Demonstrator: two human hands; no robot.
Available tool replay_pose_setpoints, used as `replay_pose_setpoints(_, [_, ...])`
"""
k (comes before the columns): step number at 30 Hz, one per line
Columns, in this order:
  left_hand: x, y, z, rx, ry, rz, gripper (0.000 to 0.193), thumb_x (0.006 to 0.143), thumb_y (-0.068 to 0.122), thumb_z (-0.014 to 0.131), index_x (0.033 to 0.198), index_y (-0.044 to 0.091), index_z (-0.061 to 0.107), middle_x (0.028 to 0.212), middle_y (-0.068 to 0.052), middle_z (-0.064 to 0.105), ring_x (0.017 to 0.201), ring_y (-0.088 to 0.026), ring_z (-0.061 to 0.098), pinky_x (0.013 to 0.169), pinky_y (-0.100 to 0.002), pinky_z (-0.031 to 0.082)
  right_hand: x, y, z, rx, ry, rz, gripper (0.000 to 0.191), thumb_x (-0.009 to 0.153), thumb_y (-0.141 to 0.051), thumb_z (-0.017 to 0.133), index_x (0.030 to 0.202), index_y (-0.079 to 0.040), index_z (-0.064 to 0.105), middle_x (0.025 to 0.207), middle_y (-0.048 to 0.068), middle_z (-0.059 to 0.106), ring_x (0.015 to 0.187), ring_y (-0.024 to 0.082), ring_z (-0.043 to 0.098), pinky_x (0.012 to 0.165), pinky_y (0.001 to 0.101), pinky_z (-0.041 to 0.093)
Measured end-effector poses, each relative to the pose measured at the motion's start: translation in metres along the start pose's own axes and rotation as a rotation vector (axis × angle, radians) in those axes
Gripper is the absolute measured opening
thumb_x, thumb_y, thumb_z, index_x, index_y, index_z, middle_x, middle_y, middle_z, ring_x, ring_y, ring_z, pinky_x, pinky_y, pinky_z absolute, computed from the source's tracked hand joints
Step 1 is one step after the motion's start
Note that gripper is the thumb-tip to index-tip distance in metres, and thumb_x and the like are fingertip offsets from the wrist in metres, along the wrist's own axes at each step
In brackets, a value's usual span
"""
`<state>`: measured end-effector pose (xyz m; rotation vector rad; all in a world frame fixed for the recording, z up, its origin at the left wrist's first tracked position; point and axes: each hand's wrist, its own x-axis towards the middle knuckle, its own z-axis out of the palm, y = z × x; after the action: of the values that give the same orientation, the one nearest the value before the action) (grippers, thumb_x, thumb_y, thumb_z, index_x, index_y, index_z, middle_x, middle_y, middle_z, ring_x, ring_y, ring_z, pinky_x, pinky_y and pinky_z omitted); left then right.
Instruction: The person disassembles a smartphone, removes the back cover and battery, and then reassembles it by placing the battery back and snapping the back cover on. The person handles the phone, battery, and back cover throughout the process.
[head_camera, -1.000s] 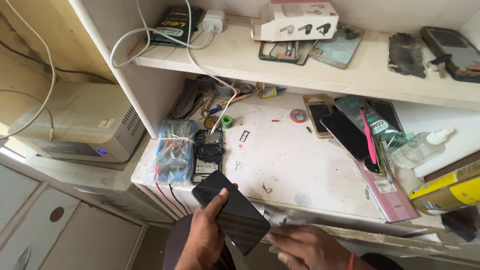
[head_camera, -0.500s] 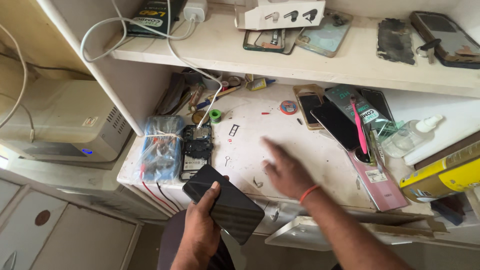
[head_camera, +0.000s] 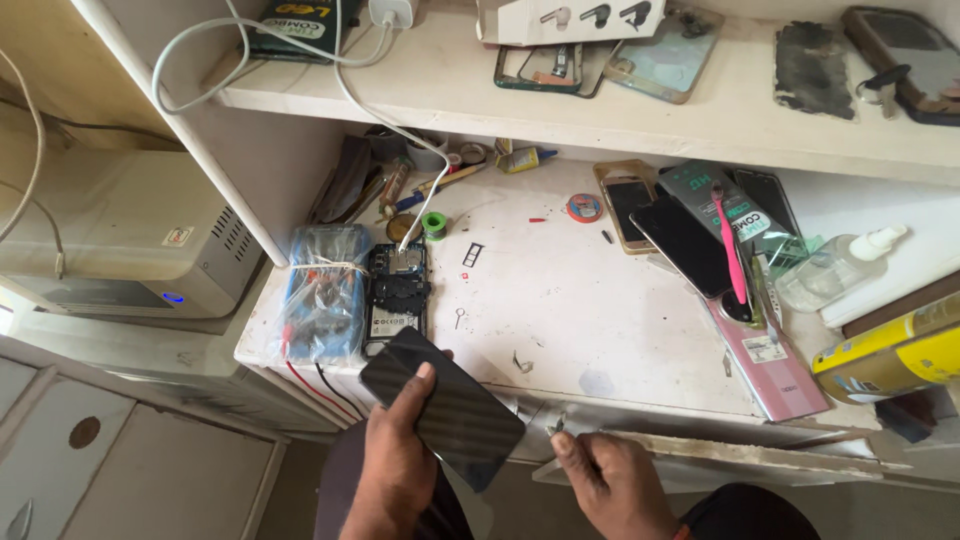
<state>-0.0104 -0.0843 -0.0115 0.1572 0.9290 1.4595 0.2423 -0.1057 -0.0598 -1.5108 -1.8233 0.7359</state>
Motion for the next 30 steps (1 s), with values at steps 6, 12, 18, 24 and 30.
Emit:
replay_pose_setpoints(6, [-0.014, 0.001, 0.015, 0.081, 0.013, -0.115, 0.040, 0.086, 0.024, 0.068, 0.115, -0.004, 0.070, 0.093, -0.013, 0.074, 0.082, -0.024, 0.071, 0.077, -0.039, 0.056, -0.007, -0.011, -0.001, 0.025, -0.084, 0.204, 0.048, 0.099, -0.048, 0.061, 0.084, -0.003, 0.064, 0.076, 0.012, 0.067, 0.069, 0.020, 0.061, 0.065, 0.0379, 0.047])
replay_pose_setpoints(12, [-0.022, -0.019, 0.032, 0.167, -0.069, -0.195, 0.040, 0.085, 0.029, 0.072, 0.109, -0.003, 0.067, 0.094, -0.015, 0.074, 0.087, -0.027, 0.072, 0.083, -0.038, 0.057, -0.003, -0.039, -0.002, 1.143, -0.113, 0.674, 0.055, 0.092, -0.044, 0.054, 0.126, -0.002, 0.066, 0.115, 0.019, 0.074, 0.104, 0.025, 0.072, 0.094, 0.0418, 0.056])
replay_pose_setpoints(18, [-0.018, -0.041, 0.049, 0.212, -0.131, -0.218, 0.039, 0.086, 0.032, 0.072, 0.109, 0.001, 0.069, 0.097, -0.012, 0.075, 0.091, -0.024, 0.070, 0.086, -0.040, 0.054, 0.009, -0.042, -0.019, 0.825, -0.286, 0.380, 0.037, 0.093, -0.025, 0.071, 0.117, 0.003, 0.070, 0.084, 0.008, 0.069, 0.076, 0.014, 0.063, 0.069, 0.0310, 0.051])
replay_pose_setpoints(24, [-0.010, -0.045, 0.042, 0.275, -0.142, -0.243, 0.049, 0.093, 0.046, 0.057, 0.128, 0.012, 0.065, 0.110, -0.002, 0.074, 0.101, -0.015, 0.066, 0.090, -0.037, 0.051, 0.052, -0.027, -0.067, 0.086, 0.148, 0.156, 0.025, 0.089, -0.028, 0.072, 0.094, -0.005, 0.078, 0.075, 0.005, 0.071, 0.065, 0.014, 0.064, 0.060, 0.0314, 0.051])
replay_pose_setpoints(30, [-0.007, -0.047, 0.021, 0.384, -0.114, -0.330, 0.055, 0.095, 0.053, 0.050, 0.129, 0.013, 0.067, 0.110, -0.001, 0.074, 0.101, -0.015, 0.067, 0.088, -0.034, 0.051, 0.082, -0.018, -0.105, -0.845, 0.557, -0.328, 0.016, 0.085, -0.025, 0.074, 0.091, -0.010, 0.076, 0.093, 0.009, 0.068, 0.091, 0.031, 0.064, 0.086, 0.0458, 0.050])
